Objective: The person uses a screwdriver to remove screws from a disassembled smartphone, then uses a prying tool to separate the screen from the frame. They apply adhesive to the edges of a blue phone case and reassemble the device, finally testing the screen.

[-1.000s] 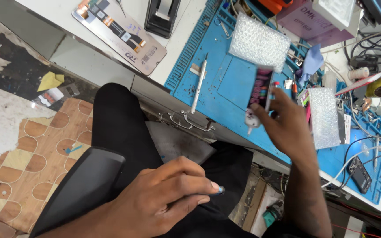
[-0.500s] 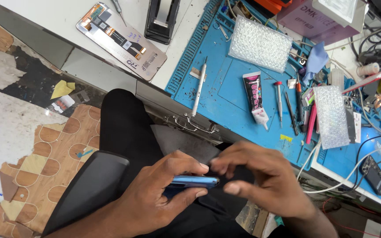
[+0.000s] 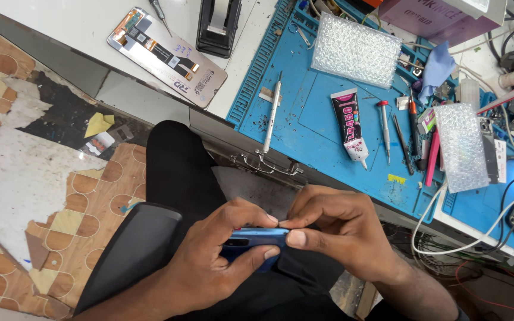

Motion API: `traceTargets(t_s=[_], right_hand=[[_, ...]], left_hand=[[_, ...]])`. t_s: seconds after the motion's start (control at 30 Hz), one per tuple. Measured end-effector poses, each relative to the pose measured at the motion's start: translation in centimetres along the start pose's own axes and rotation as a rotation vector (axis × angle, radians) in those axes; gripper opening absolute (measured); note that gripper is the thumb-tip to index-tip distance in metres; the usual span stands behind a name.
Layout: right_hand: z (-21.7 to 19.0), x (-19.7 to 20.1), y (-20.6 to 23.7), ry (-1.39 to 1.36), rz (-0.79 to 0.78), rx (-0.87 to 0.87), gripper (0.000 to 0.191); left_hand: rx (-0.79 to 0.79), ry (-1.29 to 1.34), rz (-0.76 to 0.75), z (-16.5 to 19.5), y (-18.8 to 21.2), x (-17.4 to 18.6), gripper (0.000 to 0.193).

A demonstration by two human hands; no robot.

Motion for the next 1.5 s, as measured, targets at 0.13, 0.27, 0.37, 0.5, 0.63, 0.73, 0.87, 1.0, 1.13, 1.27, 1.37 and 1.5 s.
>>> traceTargets(t_s=[0.13,0.27,0.37,0.5,0.63,0.73,0.87,1.0,1.13,1.27,1.37,1.5], right_hand=[[0.8,0.1,-0.2,-0.071,-0.023,-0.058,0.016],[0.3,-0.2,-0.5,-0.088,-0.080,-0.047,0.019],[-0.3,-0.3,-0.4,-0.012,-0.109,-0.035,0.023],[-1.7,-0.8,-0.2,0.088,-0.148,0.062,0.024],[-2.2,-0.8,-0.4,0.198,-0.091,0.122,0.024],[-3.4,-0.9,-0.3,0.395,-0.009,0.308,0.022],[-4.1,-1.0,0.4,0.401,0.067,0.476,0.023],[-3.8,-1.3,0.9,0.321,0.065,0.611,0.034],[-2.4,-1.5,0.5,0.367,0.041,0.623,0.052],[-1.1,-1.7,0.1,0.376,0.017,0.653,0.059],[-0.5,-1.9,0.0,0.389,-0.014,0.653,0.059],[-0.7,-2.1,-0.1,0.424,-0.033,0.653,0.058]], left_hand=[[-0.066,-0.032,0.001,0.3,0.0,0.0,0.038],[-0.098,-0.020,-0.002,0.1,0.0,-0.2,0.037],[-0.099,-0.023,-0.018,-0.1,0.2,-0.3,0.037],[-0.126,-0.010,-0.018,0.0,0.4,-0.3,0.038],[-0.258,-0.145,0.004,1.6,0.3,-0.1,0.043],[-0.449,-0.288,0.002,4.1,0.6,0.0,0.040],[-0.633,-0.353,-0.099,6.2,1.1,0.1,0.030],[-0.678,-0.392,-0.100,6.6,1.2,-0.2,0.024],[-0.612,-0.445,-0.105,5.9,1.6,-0.8,0.022],[-0.561,-0.438,-0.078,5.4,1.9,-0.9,0.024],[-0.523,-0.367,-0.044,5.0,1.7,-0.6,0.032],[-0.520,-0.398,-0.038,5.3,1.2,-0.4,0.035]])
Point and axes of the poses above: each hand's wrist, its own y-axis away from the middle knuckle, its own x-axis out of the back of the hand, z = x × y, the point moved 9 cm from there along -y, towards the middle knuckle
